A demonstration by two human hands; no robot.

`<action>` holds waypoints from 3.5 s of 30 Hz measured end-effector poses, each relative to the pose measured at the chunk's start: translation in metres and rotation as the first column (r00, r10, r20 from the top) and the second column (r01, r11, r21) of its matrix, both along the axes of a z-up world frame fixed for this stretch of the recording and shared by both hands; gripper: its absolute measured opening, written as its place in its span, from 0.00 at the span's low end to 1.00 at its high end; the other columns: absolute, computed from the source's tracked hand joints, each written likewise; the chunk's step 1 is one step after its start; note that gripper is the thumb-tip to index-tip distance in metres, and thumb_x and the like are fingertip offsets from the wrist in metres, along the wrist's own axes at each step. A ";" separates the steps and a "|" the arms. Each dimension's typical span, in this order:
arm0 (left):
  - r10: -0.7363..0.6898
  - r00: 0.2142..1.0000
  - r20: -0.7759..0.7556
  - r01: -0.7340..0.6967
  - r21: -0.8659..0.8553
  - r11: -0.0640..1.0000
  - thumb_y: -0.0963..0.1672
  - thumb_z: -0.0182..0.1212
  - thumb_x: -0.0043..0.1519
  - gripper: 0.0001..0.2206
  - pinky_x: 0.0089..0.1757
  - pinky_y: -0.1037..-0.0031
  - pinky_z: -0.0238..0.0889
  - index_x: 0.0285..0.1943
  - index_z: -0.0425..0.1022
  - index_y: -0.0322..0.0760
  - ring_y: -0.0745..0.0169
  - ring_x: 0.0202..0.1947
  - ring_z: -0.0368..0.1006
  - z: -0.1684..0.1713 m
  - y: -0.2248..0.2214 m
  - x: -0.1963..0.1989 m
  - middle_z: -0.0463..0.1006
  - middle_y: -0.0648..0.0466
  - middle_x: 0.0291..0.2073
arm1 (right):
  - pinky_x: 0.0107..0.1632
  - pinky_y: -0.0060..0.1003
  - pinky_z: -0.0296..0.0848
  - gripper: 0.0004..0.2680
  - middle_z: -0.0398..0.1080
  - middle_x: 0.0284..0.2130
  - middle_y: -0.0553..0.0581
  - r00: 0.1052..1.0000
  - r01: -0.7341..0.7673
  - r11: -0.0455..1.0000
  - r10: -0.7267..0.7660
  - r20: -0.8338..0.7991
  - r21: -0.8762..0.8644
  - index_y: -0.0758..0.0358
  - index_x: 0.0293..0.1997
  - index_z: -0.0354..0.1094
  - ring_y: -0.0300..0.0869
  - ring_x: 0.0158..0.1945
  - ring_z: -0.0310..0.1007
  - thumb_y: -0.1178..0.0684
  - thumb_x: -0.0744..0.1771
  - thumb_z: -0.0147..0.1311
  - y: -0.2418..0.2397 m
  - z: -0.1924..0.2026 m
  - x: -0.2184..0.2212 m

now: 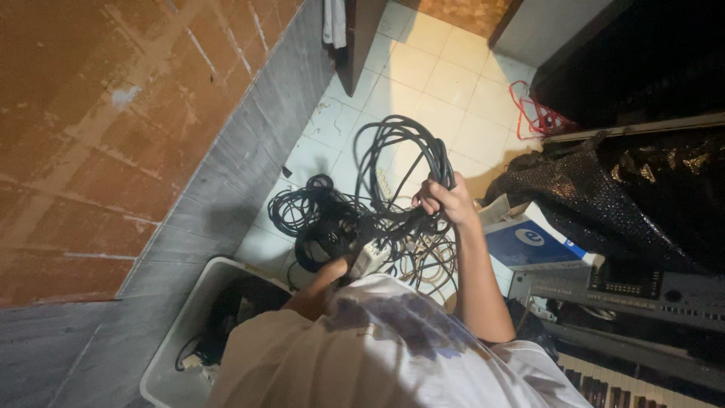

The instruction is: The person sorts through and coils various power and audio cables by hand, placing some into a white plastic bin.

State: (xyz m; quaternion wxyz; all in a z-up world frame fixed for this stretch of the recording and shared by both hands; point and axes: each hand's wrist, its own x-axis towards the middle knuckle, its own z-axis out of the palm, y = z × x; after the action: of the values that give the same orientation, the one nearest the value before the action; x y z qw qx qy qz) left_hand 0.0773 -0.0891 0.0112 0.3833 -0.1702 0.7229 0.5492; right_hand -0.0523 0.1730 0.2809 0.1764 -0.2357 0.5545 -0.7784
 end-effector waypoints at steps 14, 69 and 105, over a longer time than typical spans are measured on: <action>-0.532 0.744 -0.406 0.402 -0.365 0.840 0.63 0.48 0.64 0.33 0.42 0.59 0.69 0.34 0.83 0.32 0.43 0.36 0.80 0.144 0.002 -0.060 0.83 0.41 0.30 | 0.24 0.35 0.66 0.17 0.66 0.15 0.51 0.996 0.092 0.682 -0.072 -0.059 0.725 0.66 0.24 0.67 0.36 0.19 0.66 0.42 0.67 0.60 0.036 -0.013 -0.037; 0.695 0.307 -0.650 -0.770 0.259 0.583 0.52 0.56 0.68 0.23 0.55 0.68 0.61 0.66 0.68 0.35 0.52 0.56 0.71 0.037 -0.073 -0.023 0.74 0.46 0.55 | 0.35 0.36 0.71 0.09 0.63 0.21 0.52 0.956 -0.001 0.999 -0.013 0.292 0.050 0.71 0.41 0.67 0.39 0.23 0.63 0.61 0.61 0.48 -0.043 -0.086 0.049; 0.940 0.018 -0.341 -0.908 0.387 0.158 0.58 0.47 0.68 0.33 0.58 0.51 0.64 0.73 0.64 0.33 0.38 0.63 0.66 -0.019 0.026 0.167 0.67 0.38 0.65 | 0.41 0.43 0.69 0.11 0.56 0.19 0.46 0.573 -0.561 0.678 0.732 0.369 -0.474 0.68 0.46 0.61 0.37 0.22 0.59 0.56 0.62 0.53 0.009 -0.022 0.138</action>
State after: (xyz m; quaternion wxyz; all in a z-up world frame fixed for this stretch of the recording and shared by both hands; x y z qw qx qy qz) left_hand 0.2448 -0.0633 -0.0081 -0.2704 -0.4324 0.4907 0.7064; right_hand 0.0855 0.1817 0.2594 0.5591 -0.2232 0.2283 -0.7652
